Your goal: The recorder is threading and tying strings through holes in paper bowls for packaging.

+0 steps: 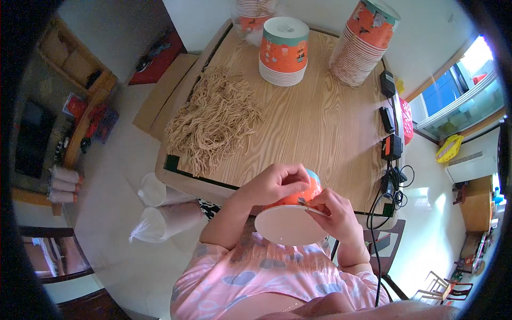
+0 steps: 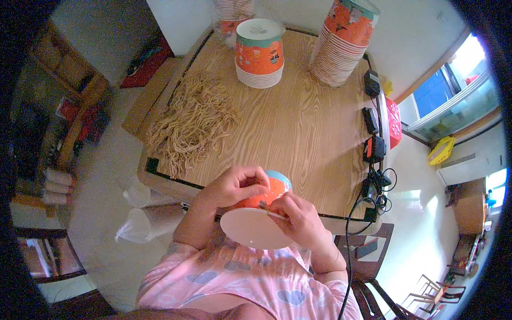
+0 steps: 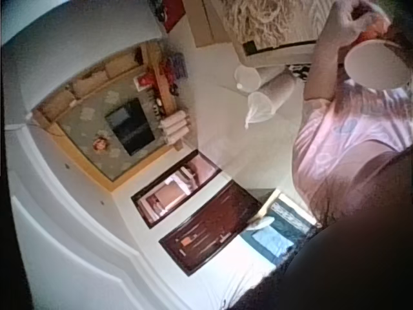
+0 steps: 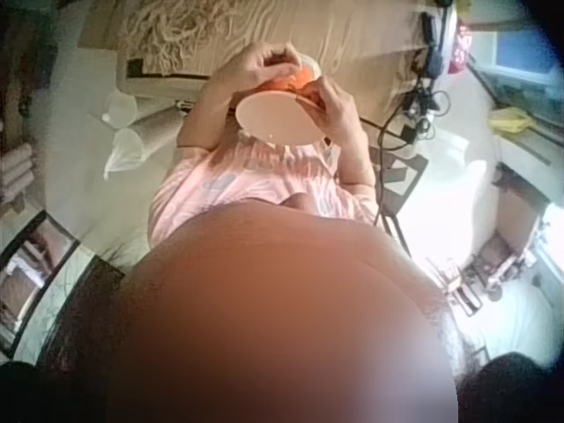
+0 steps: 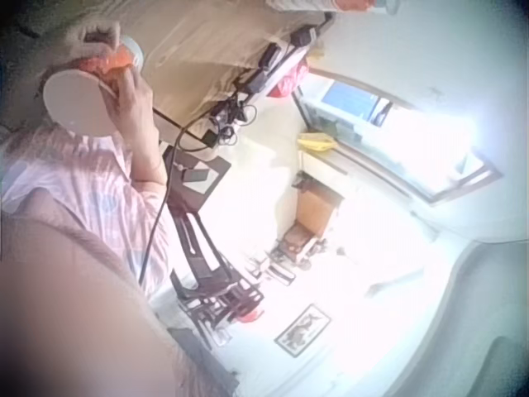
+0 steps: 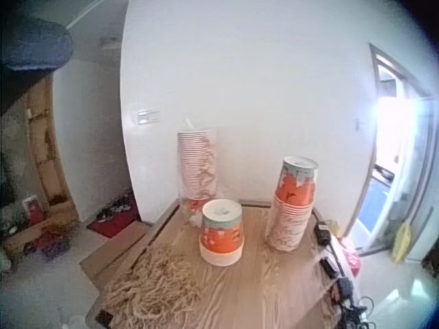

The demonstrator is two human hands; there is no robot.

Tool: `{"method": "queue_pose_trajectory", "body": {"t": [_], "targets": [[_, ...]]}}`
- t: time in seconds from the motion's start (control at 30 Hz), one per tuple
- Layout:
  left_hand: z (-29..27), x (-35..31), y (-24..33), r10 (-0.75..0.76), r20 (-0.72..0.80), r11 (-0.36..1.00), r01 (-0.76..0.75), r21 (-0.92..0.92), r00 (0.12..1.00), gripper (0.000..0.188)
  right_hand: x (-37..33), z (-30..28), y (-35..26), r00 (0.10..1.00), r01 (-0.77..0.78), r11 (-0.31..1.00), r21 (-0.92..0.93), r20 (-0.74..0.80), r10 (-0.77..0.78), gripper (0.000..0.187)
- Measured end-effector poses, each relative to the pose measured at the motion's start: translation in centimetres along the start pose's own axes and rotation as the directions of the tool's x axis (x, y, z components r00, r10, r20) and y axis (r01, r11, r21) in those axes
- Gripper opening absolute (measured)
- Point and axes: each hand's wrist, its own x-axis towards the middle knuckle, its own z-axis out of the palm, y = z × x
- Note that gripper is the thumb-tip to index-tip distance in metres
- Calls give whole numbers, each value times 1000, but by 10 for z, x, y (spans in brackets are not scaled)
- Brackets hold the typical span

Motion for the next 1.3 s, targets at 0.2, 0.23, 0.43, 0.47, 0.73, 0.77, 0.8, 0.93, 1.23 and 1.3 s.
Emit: {"method": "queue_pose_trajectory", "body": {"t": [0.2,0.23,0.43,0.47,0.73,0.77,0.8,0.93,1.23,1.3], "targets": [[-8,-7,14,106,108,887,-143,440,988,8,2,1,-6,999,5,1000,-19,-42,-6,20],[-7,-7,17,70,108,884,-112,454,992,8,1,2,-5,997,-23,1000,6,-71,24,20],[12,0,9,117,108,863,-155,481,987,8,5,4,0,983,173,984,-34,-54,-175,19],[14,1,8,188,106,851,-216,480,976,8,5,5,-1,983,173,984,-33,-53,-175,19],[6,0,1,260,0,817,-220,533,966,10,3,4,2,994,22,1000,16,-106,-20,18],[5,-1,1,264,-4,825,-224,519,964,10,3,2,2,994,23,1000,17,-108,-21,18],[5,-1,1,269,-8,833,-229,504,963,10,2,-3,0,998,-38,996,79,-52,42,15],[7,-1,0,269,-21,853,-228,470,963,10,-1,-7,10,978,-200,939,281,-6,210,11],[18,-4,6,348,-64,816,-268,512,935,12,14,1,17,905,-418,731,539,176,387,10],[21,-9,10,404,-181,809,-258,528,897,13,15,1,20,903,-418,749,514,146,404,10]]}}
